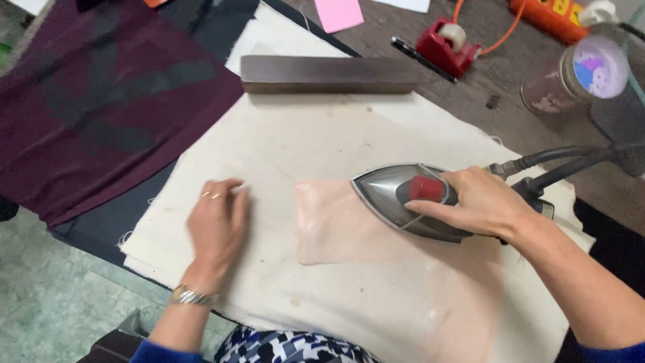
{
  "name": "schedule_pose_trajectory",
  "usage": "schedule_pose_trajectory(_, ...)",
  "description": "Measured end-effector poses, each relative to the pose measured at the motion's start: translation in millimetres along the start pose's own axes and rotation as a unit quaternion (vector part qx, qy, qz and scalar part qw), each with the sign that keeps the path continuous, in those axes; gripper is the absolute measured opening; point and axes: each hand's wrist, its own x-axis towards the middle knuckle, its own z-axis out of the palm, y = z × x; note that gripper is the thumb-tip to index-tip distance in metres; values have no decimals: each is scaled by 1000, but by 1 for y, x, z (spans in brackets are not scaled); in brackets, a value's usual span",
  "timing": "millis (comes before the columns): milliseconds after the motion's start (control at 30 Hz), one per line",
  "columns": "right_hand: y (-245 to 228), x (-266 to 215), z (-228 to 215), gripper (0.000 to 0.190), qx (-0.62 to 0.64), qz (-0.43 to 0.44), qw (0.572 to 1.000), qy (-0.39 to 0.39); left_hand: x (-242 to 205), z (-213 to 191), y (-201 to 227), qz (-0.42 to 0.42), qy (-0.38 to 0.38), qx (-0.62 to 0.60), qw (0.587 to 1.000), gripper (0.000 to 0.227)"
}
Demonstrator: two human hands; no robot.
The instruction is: The person marks a piece of light pink fabric with a blue chalk-like tool and then irons it using a steam iron. They also use a wooden block to press the fabric while ironing and fold the fabric afterward.
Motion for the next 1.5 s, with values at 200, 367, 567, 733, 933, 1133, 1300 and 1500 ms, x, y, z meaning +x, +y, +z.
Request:
schedule_pose_trajectory(200, -54, 9, -8, 56, -38, -67, 997, 7, -21, -10, -49, 18, 83, 102, 991, 13)
schedule_pose_trajectory(367, -93, 20, -4, 51, -66, -126, 990, -3, -22, -4, -58, 64, 126, 119, 983, 13)
schedule_pose_trajectory(567, -100, 32, 3, 49, -79, -119, 989, -32, -20, -6, -52, 63, 124, 106, 985, 16)
schedule_pose_trajectory(733, -104, 40, 5, 51, -105, -133, 985, -28, -22, -6, -52, 67, 125, 123, 982, 17)
schedule_pose_trajectory(933, -116, 33, 8, 42, -130, -165, 976, -52, -22, -6, -53, 69, 131, 132, 980, 18)
schedule_pose_trajectory(1133, -114, 22, 18, 44, -177, -196, 959, -99, -22, -7, -52, 64, 130, 127, 981, 19)
schedule_pose_trajectory(1300, -117, 13, 21, 42, -185, -195, 957, -106, -21, -6, -54, 66, 132, 127, 981, 19)
schedule_pose_trajectory(1500, -125, 28, 14, 40, -148, -189, 969, -50, -21, -6, -53, 56, 123, 122, 983, 20)
